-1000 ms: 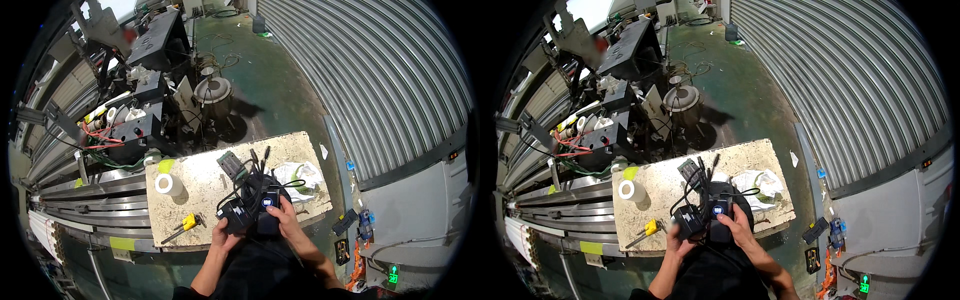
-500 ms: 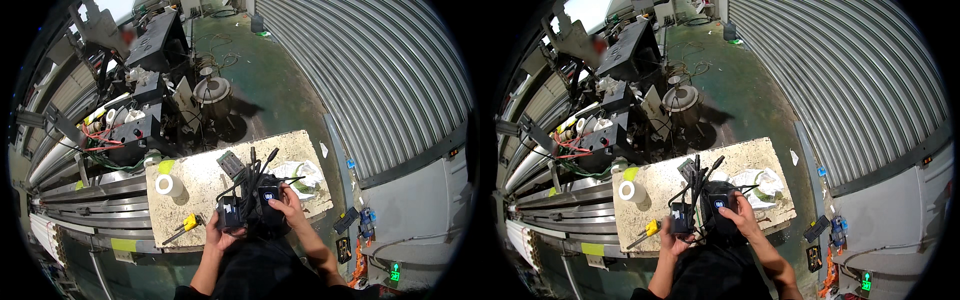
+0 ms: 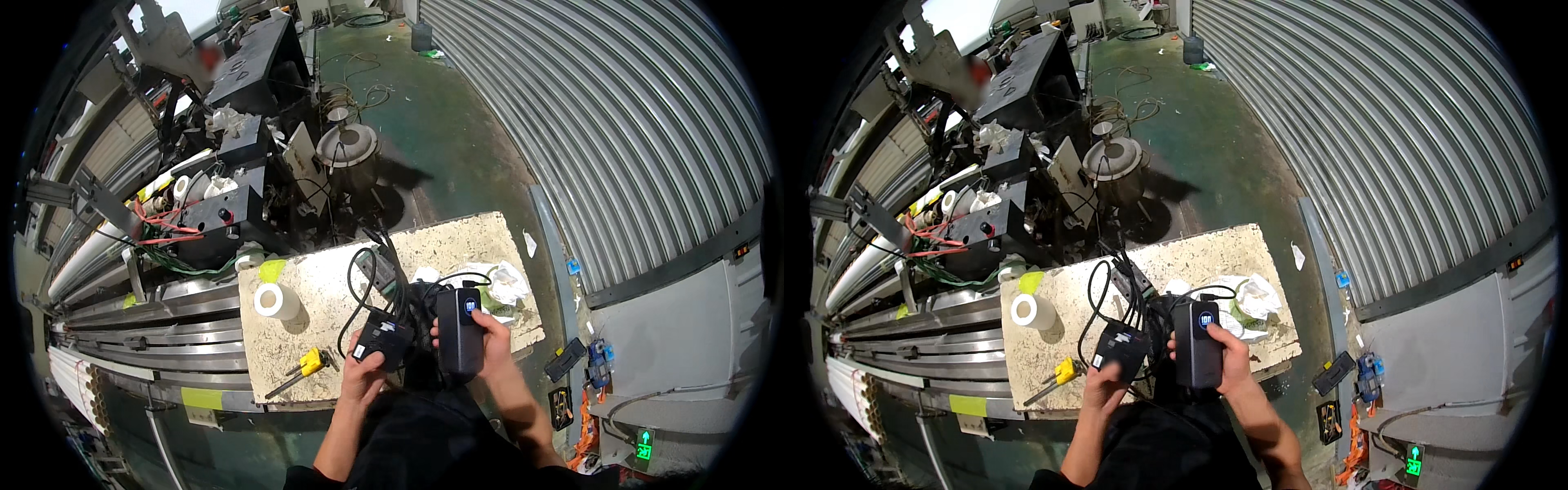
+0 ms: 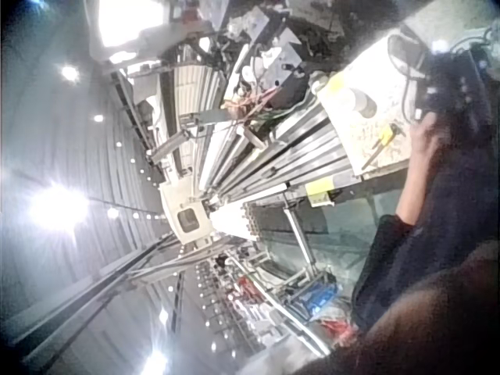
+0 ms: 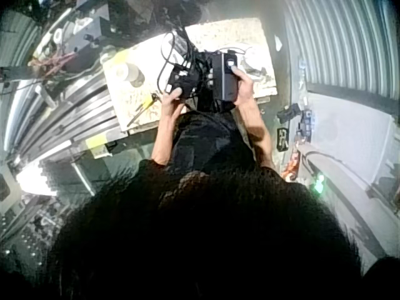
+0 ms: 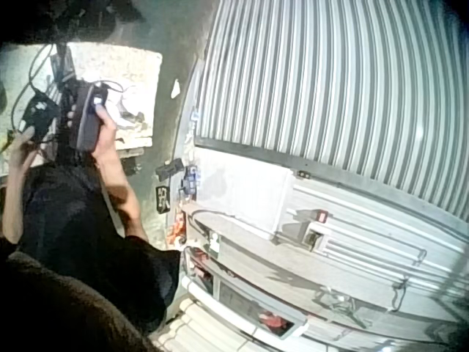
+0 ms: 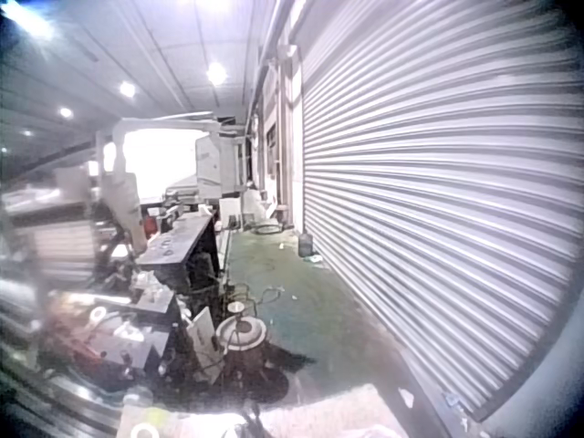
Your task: The person packs a black drawstring bag with a power adapter and cables on a workbench in a factory. They organize the items inside, close the bag, and then walk toward a production line where other workers are present.
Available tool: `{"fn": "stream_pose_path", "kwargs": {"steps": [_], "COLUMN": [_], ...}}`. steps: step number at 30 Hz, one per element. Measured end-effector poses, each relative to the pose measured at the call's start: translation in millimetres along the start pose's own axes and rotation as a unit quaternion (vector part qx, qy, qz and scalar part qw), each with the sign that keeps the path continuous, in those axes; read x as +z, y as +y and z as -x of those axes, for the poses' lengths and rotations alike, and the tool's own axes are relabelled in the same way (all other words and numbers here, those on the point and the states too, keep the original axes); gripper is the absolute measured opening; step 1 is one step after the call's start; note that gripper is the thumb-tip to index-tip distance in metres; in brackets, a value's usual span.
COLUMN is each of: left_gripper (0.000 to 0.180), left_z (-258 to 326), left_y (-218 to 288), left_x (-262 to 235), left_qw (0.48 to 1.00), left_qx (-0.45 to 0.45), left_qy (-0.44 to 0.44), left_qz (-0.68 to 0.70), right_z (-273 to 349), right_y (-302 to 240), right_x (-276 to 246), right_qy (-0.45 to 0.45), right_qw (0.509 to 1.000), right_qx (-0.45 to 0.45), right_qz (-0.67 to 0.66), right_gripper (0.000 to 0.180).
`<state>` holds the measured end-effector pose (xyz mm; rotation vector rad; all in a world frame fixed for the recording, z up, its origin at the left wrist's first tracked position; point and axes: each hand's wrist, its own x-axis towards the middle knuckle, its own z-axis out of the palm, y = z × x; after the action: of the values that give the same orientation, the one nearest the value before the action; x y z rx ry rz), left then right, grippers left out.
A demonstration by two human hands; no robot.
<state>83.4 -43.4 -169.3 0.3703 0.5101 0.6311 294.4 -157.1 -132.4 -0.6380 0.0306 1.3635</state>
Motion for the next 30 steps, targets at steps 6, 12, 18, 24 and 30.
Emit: {"fn": "stream_pose_path", "kwargs": {"steps": [6, 12, 18, 24, 30], "left_gripper": [0.063, 0.071, 0.058, 0.066, 0.097], "left_z": [-8, -13, -16, -14, -11], "left_y": [-15, -25, -43, -48, -50], "left_x": [17, 26, 13, -1, -16], "left_qw": [0.990, 0.982, 0.978, 0.985, 0.983], "left_qx": [0.081, 0.107, 0.125, 0.101, 0.099], "left_qy": [0.036, 0.086, 0.108, 0.085, 0.063], "left_qz": [-0.106, -0.127, -0.129, -0.114, -0.143], "right_z": [9, 8, -1, -6, -15], "right_y": [27, 43, 56, 64, 82], "right_x": [22, 31, 29, 34, 23], "right_qy": [0.035, 0.071, 0.087, 0.091, 0.120], "right_qw": [0.991, 0.981, 0.979, 0.975, 0.918], "right_qx": [-0.095, -0.144, -0.142, -0.137, -0.178], "right_qz": [0.088, 0.104, 0.116, 0.148, 0.333], "right_gripper": [0.044, 0.040, 0.034, 0.031, 0.045]}}
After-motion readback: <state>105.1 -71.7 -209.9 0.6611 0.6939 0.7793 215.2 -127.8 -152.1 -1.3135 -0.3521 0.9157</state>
